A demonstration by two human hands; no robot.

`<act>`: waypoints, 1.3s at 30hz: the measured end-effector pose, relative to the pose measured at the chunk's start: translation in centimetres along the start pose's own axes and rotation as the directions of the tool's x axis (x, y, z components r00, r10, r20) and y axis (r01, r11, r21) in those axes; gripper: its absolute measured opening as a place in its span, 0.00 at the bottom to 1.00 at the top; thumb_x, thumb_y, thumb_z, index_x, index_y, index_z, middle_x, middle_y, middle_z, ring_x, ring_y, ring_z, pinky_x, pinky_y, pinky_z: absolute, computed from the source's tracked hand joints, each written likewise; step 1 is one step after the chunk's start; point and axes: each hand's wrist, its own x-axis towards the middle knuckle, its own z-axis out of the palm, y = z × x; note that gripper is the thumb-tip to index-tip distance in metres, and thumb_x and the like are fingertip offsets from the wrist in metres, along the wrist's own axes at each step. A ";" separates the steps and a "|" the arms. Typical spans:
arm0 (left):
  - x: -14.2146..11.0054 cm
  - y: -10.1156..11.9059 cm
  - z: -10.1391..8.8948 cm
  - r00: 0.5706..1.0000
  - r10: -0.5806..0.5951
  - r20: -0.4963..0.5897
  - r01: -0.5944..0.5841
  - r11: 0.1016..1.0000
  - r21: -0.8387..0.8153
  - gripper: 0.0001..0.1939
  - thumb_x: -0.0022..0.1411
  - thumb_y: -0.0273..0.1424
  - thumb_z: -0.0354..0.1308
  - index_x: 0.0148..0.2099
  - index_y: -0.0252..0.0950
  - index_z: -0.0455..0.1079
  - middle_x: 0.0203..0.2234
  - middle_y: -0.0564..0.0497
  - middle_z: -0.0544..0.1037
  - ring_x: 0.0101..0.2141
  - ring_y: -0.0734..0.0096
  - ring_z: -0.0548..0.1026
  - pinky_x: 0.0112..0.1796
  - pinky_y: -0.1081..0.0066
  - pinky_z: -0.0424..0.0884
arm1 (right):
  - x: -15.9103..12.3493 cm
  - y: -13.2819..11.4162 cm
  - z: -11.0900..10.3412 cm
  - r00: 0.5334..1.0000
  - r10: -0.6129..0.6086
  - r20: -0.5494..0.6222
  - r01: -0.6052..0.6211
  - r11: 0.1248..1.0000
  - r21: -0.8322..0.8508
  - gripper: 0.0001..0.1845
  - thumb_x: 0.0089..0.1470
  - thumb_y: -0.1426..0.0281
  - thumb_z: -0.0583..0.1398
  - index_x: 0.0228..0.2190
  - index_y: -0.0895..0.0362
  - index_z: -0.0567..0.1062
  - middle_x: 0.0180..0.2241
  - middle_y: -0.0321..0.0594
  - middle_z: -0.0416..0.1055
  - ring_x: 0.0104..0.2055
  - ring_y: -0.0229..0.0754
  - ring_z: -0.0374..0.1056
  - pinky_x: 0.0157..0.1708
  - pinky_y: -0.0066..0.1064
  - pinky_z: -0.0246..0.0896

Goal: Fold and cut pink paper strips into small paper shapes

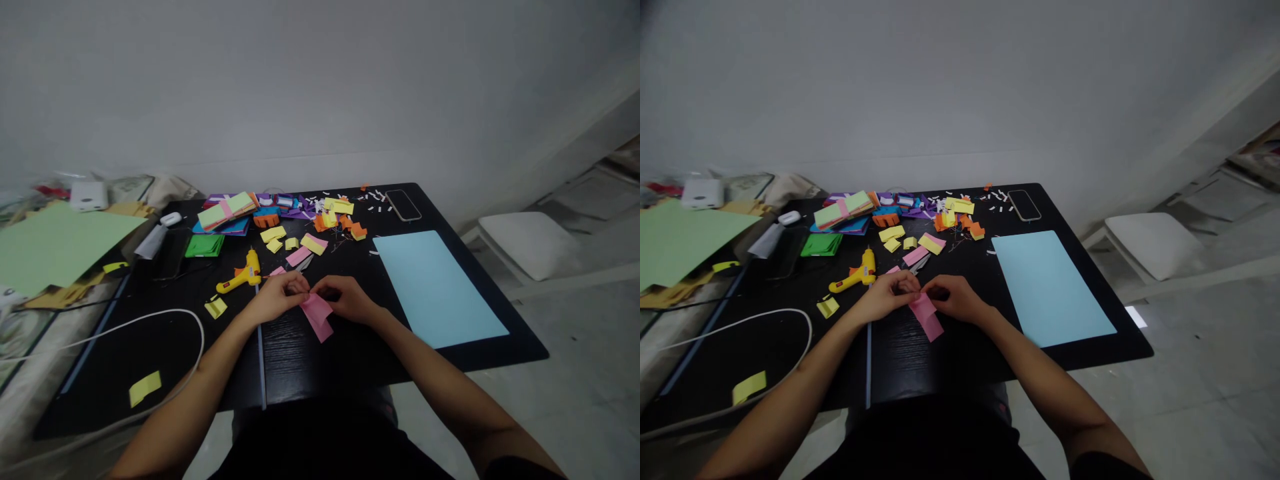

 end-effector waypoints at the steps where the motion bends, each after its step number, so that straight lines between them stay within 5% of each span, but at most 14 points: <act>1: 0.0 0.0 0.0 1.000 0.000 -0.002 0.000 1.000 -0.001 0.09 0.55 0.31 0.66 0.36 0.33 0.72 0.26 0.54 0.76 0.28 0.76 0.73 0.32 0.75 0.68 | 0.0 0.0 0.0 1.000 0.006 0.002 -0.006 1.000 -0.007 0.09 0.52 0.68 0.68 0.37 0.57 0.80 0.32 0.39 0.78 0.32 0.38 0.74 0.34 0.28 0.68; 12: -0.2 0.6 -0.4 1.000 -0.023 0.017 0.023 1.000 0.009 0.08 0.59 0.30 0.60 0.41 0.33 0.74 0.27 0.53 0.78 0.28 0.75 0.75 0.31 0.75 0.67 | -0.1 0.2 0.0 0.999 0.043 0.003 -0.043 0.999 -0.001 0.11 0.48 0.70 0.69 0.37 0.58 0.81 0.34 0.39 0.80 0.33 0.39 0.74 0.34 0.28 0.67; 21: -0.3 0.4 -0.4 0.976 -0.160 0.145 0.159 0.987 0.018 0.09 0.56 0.34 0.64 0.34 0.32 0.74 0.24 0.51 0.79 0.23 0.74 0.75 0.28 0.73 0.72 | -0.3 -0.2 0.5 1.000 -0.022 0.003 0.023 0.999 -0.049 0.08 0.52 0.68 0.67 0.36 0.57 0.81 0.31 0.38 0.79 0.32 0.38 0.73 0.34 0.27 0.68; 31: -0.5 0.4 -0.4 0.986 -0.100 0.131 0.094 0.994 0.051 0.09 0.58 0.35 0.64 0.33 0.32 0.75 0.23 0.51 0.79 0.24 0.74 0.75 0.28 0.74 0.70 | -0.4 -0.4 0.6 1.000 0.016 0.014 -0.016 1.000 0.013 0.09 0.52 0.68 0.67 0.37 0.57 0.81 0.32 0.38 0.79 0.32 0.39 0.74 0.34 0.29 0.70; 39: -0.5 0.2 -0.2 0.978 -0.090 0.186 0.083 0.996 0.045 0.09 0.59 0.35 0.63 0.32 0.33 0.75 0.23 0.52 0.79 0.23 0.74 0.75 0.28 0.75 0.69 | -0.2 -0.2 0.8 0.996 -0.088 0.011 0.088 0.996 -0.013 0.07 0.53 0.70 0.67 0.37 0.56 0.81 0.38 0.41 0.74 0.32 0.36 0.71 0.32 0.27 0.69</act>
